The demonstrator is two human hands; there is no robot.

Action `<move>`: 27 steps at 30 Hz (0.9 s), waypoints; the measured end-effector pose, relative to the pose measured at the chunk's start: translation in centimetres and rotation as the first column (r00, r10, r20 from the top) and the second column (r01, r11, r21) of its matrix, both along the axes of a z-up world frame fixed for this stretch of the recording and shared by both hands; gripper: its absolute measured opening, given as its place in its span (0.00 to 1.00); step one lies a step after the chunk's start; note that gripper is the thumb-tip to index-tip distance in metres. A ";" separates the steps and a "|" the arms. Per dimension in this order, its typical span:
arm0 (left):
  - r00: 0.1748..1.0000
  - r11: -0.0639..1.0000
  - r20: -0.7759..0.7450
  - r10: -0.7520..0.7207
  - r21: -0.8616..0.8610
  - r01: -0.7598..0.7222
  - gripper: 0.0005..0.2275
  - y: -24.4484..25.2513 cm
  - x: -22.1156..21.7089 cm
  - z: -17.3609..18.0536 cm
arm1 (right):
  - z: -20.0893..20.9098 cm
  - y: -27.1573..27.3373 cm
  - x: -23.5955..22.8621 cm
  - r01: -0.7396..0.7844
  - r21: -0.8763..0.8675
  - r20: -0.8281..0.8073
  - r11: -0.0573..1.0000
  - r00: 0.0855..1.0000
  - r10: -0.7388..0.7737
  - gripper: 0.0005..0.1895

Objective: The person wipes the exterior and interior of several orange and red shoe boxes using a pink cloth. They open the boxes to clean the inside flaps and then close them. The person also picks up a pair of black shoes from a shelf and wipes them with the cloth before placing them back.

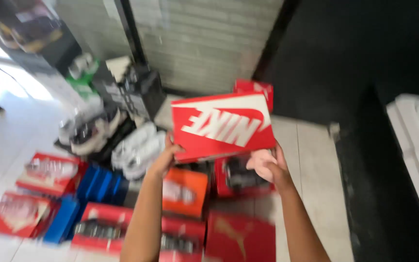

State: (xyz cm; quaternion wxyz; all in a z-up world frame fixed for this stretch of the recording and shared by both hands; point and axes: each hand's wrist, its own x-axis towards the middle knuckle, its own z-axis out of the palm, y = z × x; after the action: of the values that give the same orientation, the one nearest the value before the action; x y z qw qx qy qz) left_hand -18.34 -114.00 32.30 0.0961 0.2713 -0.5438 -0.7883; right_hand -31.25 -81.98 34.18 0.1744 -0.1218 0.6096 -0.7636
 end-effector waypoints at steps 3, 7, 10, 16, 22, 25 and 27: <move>0.985 0.974 0.164 -0.061 0.225 0.023 0.41 1.1 4.5 -5.1 | -5.4 4.4 3.5 -0.103 0.124 -0.125 0.987 0.985 0.118 0.49; 0.986 0.946 0.154 0.057 0.309 -0.103 0.43 6.0 11.2 -3.8 | -4.2 9.6 10.5 -0.140 0.267 0.069 0.953 0.990 0.126 0.39; 0.991 0.955 0.056 0.125 0.265 -0.136 0.43 8.6 14.0 -1.9 | 3.3 9.8 12.8 -0.018 0.130 0.105 0.991 0.994 0.005 0.25; 0.972 0.996 -0.216 0.087 0.003 -0.089 0.45 13.7 14.9 3.6 | 1.0 3.0 12.2 0.365 0.462 -0.770 0.808 0.618 0.161 0.38; 0.958 0.990 -0.286 0.018 -0.127 -0.056 0.47 13.7 16.0 -0.5 | 1.0 -4.9 17.2 0.280 0.498 -0.862 0.821 0.261 0.434 0.39; 0.964 0.998 -0.265 0.031 -0.052 -0.046 0.48 13.3 17.7 -0.4 | 6.2 -3.5 15.7 -0.142 0.234 -0.817 0.962 0.507 0.274 0.26; 0.961 0.999 -0.272 0.046 -0.013 -0.052 0.50 12.8 18.3 -0.8 | 6.1 -1.6 12.2 -0.298 -0.171 -0.580 0.939 0.801 0.148 0.13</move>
State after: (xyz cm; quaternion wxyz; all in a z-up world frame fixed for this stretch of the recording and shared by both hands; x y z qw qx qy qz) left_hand -0.07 -101.18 31.48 0.1919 0.1731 -0.5263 -0.8101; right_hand -19.03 -83.55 40.26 0.0605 -0.4324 0.5122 -0.7396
